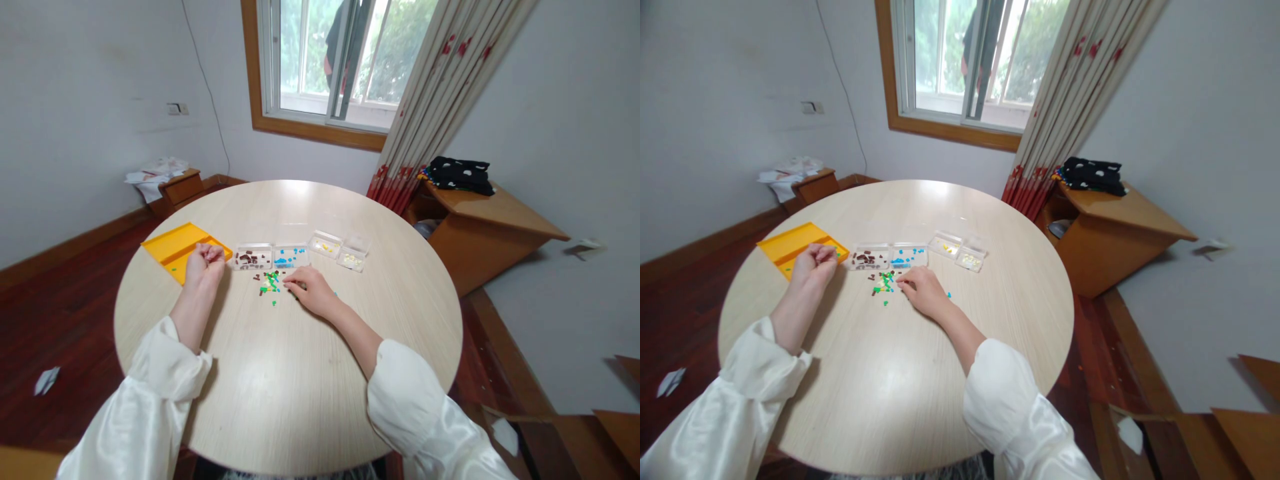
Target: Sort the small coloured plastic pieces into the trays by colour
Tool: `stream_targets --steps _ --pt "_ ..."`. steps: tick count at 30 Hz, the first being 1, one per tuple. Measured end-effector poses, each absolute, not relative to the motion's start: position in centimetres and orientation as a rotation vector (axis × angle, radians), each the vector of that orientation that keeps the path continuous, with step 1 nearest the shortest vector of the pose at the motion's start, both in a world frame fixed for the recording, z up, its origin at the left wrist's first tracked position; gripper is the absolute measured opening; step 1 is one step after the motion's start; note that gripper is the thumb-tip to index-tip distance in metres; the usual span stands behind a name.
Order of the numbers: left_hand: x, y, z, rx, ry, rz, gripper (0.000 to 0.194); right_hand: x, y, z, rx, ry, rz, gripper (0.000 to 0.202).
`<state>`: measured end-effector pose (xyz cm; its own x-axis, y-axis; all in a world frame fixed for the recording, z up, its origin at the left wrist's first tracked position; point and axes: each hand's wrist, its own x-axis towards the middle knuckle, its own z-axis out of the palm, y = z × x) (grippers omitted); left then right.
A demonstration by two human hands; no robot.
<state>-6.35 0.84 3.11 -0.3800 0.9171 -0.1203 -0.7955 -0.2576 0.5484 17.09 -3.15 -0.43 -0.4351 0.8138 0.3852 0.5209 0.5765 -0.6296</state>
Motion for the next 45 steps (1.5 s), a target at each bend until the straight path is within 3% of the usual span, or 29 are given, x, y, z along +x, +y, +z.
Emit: stream_targets --steps 8,19,24,30,45 --pt "-3.5 0.0 4.5 0.433 0.797 1.837 0.039 16.8 -4.4 0.7 -0.929 -2.449 0.458 0.026" --pt "-1.7 -0.1 2.5 1.439 1.403 1.451 0.027 16.5 -3.9 0.9 -1.116 -2.411 0.419 0.011" --pt "-1.7 -0.4 2.2 1.868 1.301 1.044 0.014 16.7 -3.9 0.9 -1.163 -2.394 0.402 0.01" --pt "-1.7 -0.7 1.7 2.228 1.217 0.677 0.017 16.9 -3.9 0.9 -1.182 -2.341 0.407 0.009" --pt "-1.2 -0.7 1.7 2.266 1.204 0.655 0.011 17.5 -2.1 -0.4 -1.161 -1.679 0.757 0.022"
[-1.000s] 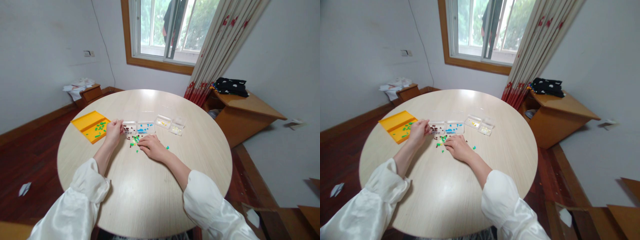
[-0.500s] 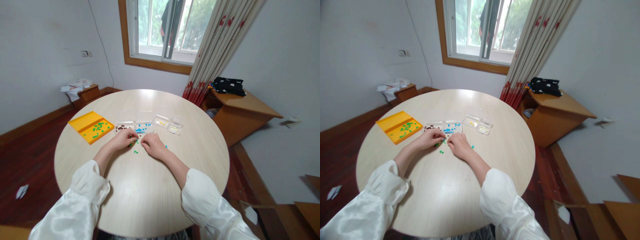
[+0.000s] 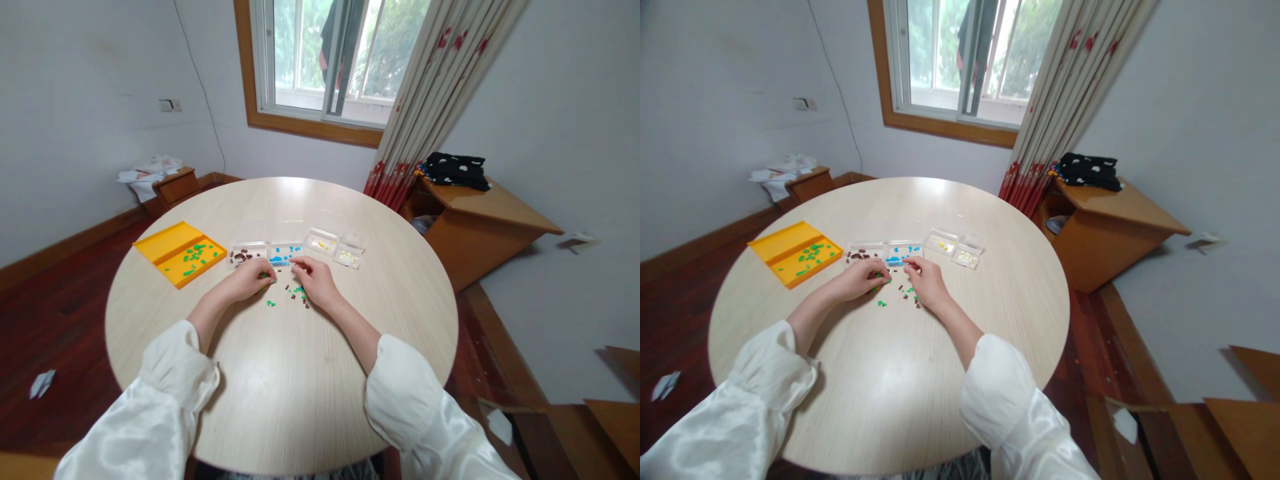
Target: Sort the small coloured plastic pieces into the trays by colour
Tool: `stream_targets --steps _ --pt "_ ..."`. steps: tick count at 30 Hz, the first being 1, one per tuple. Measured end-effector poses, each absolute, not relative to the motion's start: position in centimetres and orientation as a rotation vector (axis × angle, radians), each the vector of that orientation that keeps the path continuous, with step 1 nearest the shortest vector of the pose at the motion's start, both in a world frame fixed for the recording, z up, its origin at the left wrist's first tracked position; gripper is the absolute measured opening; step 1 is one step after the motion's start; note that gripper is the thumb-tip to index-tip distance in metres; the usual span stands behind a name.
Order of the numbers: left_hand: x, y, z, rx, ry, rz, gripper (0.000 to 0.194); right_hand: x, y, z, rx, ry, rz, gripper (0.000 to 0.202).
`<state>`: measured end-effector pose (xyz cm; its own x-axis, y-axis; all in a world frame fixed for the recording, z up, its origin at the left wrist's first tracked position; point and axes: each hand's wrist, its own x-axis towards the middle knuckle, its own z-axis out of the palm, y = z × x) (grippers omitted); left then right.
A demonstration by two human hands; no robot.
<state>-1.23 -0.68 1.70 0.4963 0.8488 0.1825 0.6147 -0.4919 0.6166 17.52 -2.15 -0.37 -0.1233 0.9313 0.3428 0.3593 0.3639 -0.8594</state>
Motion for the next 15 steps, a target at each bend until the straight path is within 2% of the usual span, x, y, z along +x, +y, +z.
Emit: stream_targets --steps 6,15 --pt "-0.92 -0.92 1.84 2.185 1.292 0.732 0.012 17.5 -1.62 -0.8 -1.101 -1.53 0.928 0.023" --pt "-1.05 -0.29 0.97 2.172 1.306 0.877 0.017 17.52 -1.79 -0.55 -1.094 -1.49 0.983 0.019"
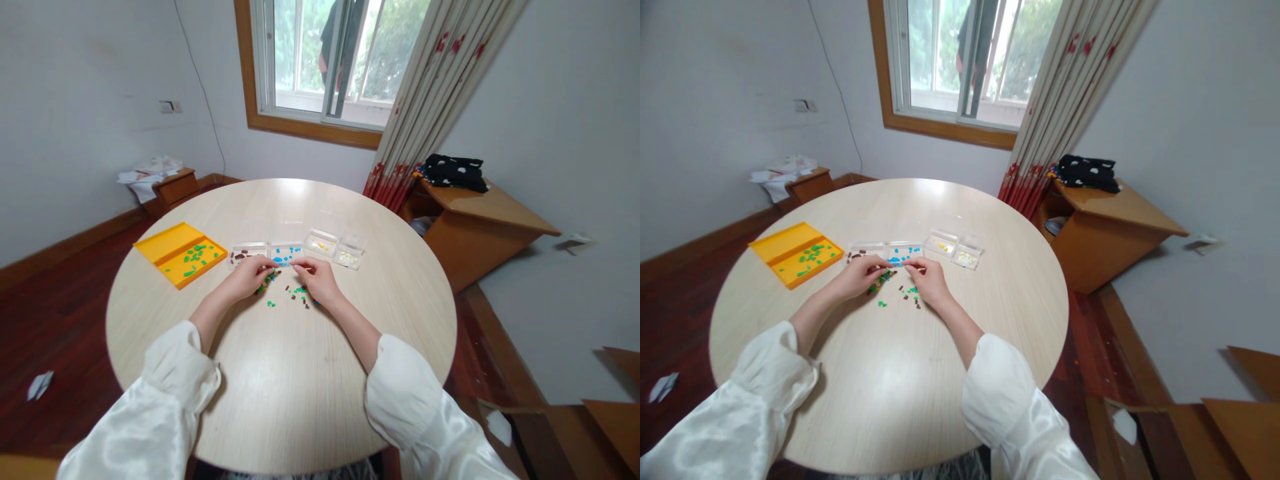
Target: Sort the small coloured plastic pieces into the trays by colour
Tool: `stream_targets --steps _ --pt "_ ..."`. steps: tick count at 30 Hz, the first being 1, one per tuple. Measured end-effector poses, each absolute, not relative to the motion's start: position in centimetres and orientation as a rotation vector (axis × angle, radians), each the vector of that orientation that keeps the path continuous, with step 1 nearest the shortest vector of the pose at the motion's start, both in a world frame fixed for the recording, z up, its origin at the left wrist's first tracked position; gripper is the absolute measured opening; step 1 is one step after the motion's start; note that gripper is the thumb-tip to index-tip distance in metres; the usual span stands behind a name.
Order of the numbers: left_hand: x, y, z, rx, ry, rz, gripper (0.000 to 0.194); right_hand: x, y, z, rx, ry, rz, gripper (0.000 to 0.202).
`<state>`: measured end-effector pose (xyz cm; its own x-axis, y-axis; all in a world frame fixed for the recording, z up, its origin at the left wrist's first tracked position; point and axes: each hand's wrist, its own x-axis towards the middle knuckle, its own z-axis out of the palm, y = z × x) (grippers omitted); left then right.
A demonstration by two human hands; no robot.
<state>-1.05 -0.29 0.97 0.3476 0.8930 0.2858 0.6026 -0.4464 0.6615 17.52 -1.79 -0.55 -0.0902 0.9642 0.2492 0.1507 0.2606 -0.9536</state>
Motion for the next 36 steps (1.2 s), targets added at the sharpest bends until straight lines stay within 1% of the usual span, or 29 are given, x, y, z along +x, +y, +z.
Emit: stream_targets --steps 4,13,16,19,21,24,26,29,32,36 --pt "-1.01 -0.37 1.17 2.147 1.283 0.877 0.016 17.58 -1.7 -0.45 -1.098 -1.465 0.955 0.019" --pt "-0.79 -0.54 1.41 2.141 1.319 0.932 0.014 17.74 -1.55 -0.37 -1.134 -1.44 0.959 0.027" --pt "-0.75 -0.57 1.39 2.114 1.326 0.983 0.014 17.76 -1.44 -0.45 -1.153 -1.453 0.936 0.023" --pt "-0.63 -0.66 1.44 2.026 1.301 1.047 0.01 17.82 -1.27 -0.49 -1.155 -1.474 0.883 0.017" --pt "-0.52 -0.75 1.43 1.979 1.297 1.052 0.014 17.89 -1.19 -0.52 -1.158 -1.477 0.859 0.016" --pt "-0.41 -0.83 1.15 2.057 1.377 0.95 0.029 17.95 -1.13 -0.63 -1.144 -1.443 0.887 0.016" --pt "-0.41 -0.82 0.86 2.162 1.439 0.852 0.032 17.93 -1.12 -0.71 -1.118 -1.393 0.963 0.021" --pt "-0.48 -0.74 0.56 2.264 1.473 0.744 0.034 17.84 -1.14 -0.72 -1.105 -1.321 1.038 0.019" --pt "-0.54 -0.68 0.58 2.28 1.474 0.698 0.035 17.83 -1.17 -0.57 -1.105 -1.329 0.976 0.014" --pt "-0.53 -0.72 0.75 2.28 1.429 0.675 0.03 17.96 -1.17 -0.49 -1.129 -1.336 0.893 0.012"
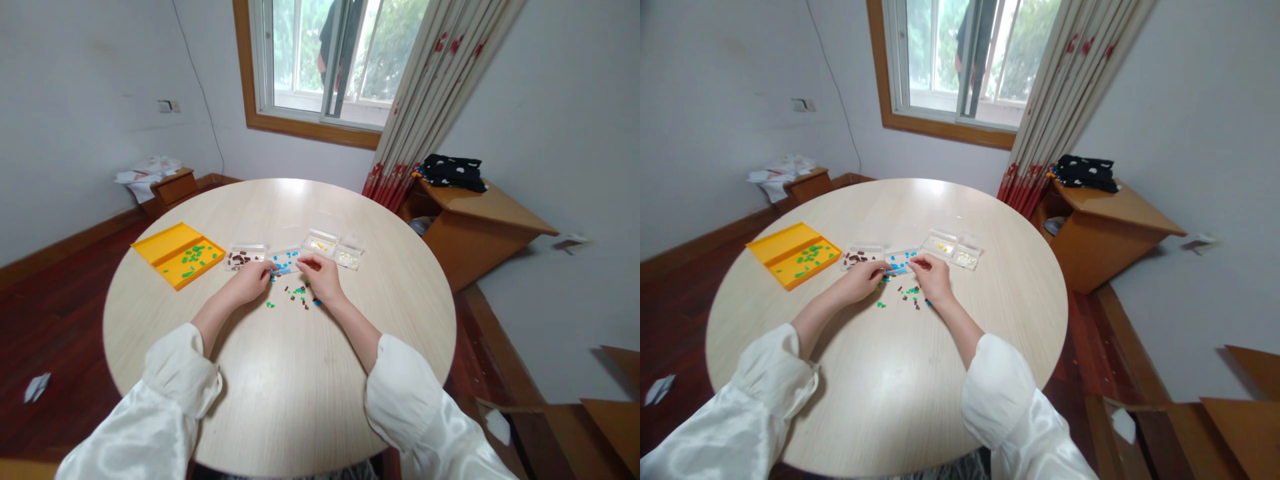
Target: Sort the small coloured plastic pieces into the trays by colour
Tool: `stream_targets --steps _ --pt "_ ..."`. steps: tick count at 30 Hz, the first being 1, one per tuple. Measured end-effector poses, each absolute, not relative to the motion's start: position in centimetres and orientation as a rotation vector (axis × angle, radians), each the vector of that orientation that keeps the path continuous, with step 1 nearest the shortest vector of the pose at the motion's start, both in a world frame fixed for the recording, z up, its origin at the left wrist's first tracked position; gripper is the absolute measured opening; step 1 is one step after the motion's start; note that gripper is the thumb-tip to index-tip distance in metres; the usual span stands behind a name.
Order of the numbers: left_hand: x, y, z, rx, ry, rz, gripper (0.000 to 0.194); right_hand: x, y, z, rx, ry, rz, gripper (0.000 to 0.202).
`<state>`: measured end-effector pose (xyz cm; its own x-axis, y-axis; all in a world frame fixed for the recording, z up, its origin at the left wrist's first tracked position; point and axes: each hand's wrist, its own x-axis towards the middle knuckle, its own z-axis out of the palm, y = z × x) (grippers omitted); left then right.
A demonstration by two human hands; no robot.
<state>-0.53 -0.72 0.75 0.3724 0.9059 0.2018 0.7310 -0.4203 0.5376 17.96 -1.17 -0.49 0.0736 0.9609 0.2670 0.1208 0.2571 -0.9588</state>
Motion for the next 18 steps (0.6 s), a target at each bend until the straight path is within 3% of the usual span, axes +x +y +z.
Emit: stream_targets --steps 8,14,18 --pt "-0.59 -0.63 0.37 2.241 1.4 0.738 0.023 17.75 -0.79 -1.02 -1.147 -1.239 0.96 0.028" --pt "-0.46 -0.8 0.87 2.292 1.413 0.651 0.028 17.6 -0.72 -1.36 -1.084 -1.247 0.973 0.034" --pt "-0.35 -0.96 1.2 2.227 1.411 0.771 0.032 17.62 -0.68 -1.44 -1.081 -1.259 0.973 0.035"
